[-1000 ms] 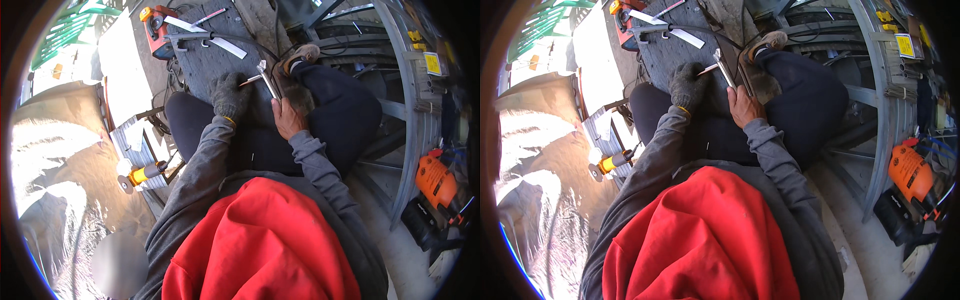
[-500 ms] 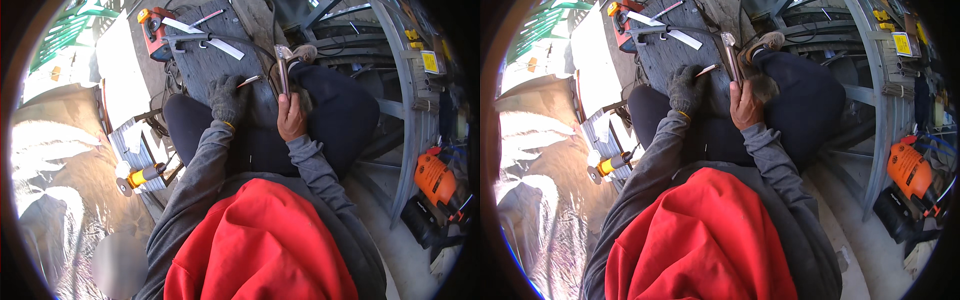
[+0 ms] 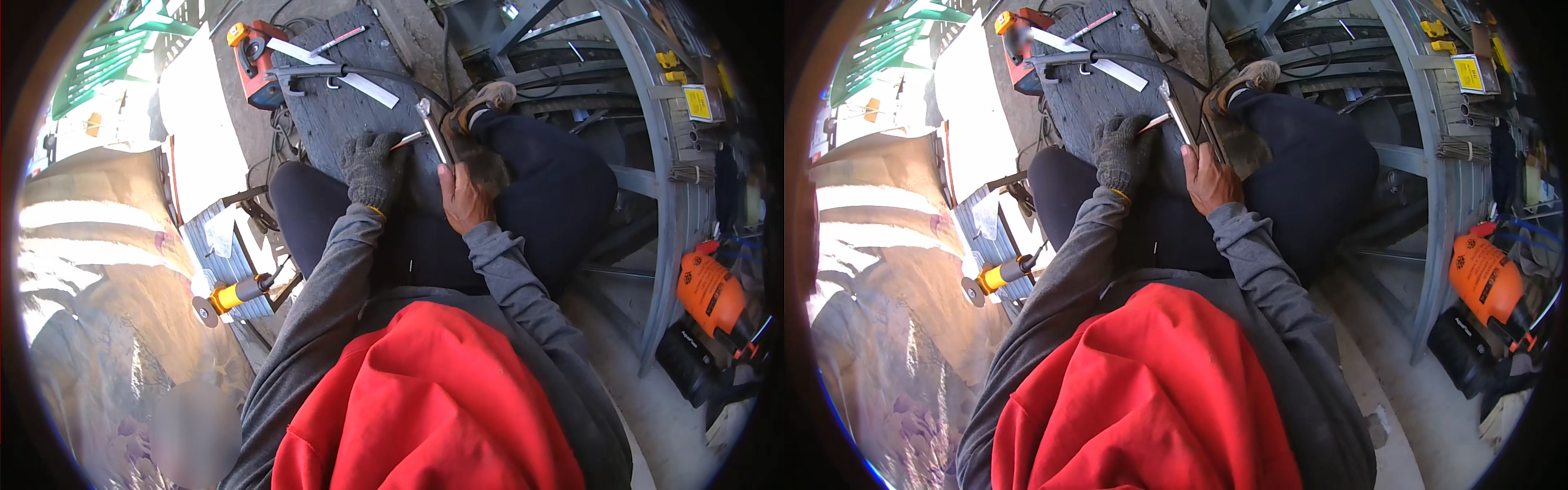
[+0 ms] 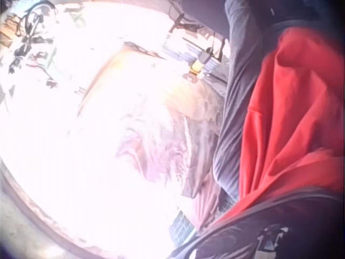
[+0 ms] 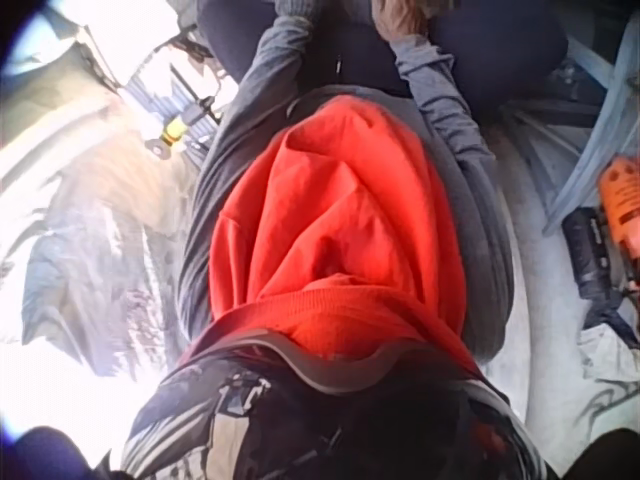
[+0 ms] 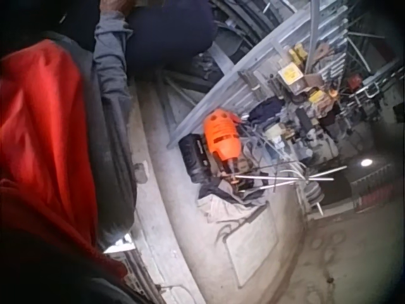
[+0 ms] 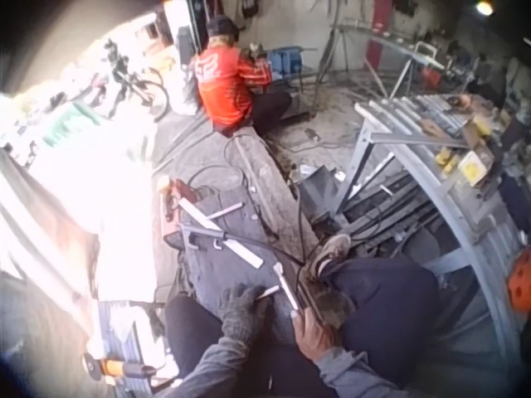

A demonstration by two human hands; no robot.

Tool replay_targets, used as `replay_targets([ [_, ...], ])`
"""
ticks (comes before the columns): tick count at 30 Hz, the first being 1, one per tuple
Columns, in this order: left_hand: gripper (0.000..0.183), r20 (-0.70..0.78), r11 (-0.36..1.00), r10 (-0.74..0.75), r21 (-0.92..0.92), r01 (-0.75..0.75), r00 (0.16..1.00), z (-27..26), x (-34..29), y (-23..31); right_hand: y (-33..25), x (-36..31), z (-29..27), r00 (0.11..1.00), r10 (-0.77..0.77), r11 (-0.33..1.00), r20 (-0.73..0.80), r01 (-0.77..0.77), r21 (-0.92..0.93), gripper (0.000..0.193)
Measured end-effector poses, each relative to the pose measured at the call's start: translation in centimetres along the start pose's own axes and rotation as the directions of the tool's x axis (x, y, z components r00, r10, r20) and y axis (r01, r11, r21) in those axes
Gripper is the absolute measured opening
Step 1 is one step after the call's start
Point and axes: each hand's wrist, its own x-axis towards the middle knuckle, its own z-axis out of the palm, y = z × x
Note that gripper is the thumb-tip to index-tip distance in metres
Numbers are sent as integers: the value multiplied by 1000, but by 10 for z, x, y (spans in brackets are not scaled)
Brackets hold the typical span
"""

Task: Repairing a metal trowel by hammering and fastening parts.

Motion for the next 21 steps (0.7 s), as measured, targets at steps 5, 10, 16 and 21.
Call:
replay_targets([
  [5, 27, -4, 999, 0, 34, 1, 1000, -2, -1, 7, 8, 7, 1, 990, 99, 994, 103, -94, -51, 48],
  [10, 26, -70, 995, 81, 60, -77, 994, -3, -8, 6, 9, 2, 0, 998, 4, 989, -67, 6, 148, 46],
  [16, 26, 52, 999, -24, 23, 22, 998, -8, -5, 7, 12, -2, -1, 987, -96, 984, -131, 114, 136, 43],
  [21, 24, 47, 998, -35, -50, 37, 998, -8, -4, 6, -6, -12, -14, 939, -144, 916, -312, 246, 318, 41],
])
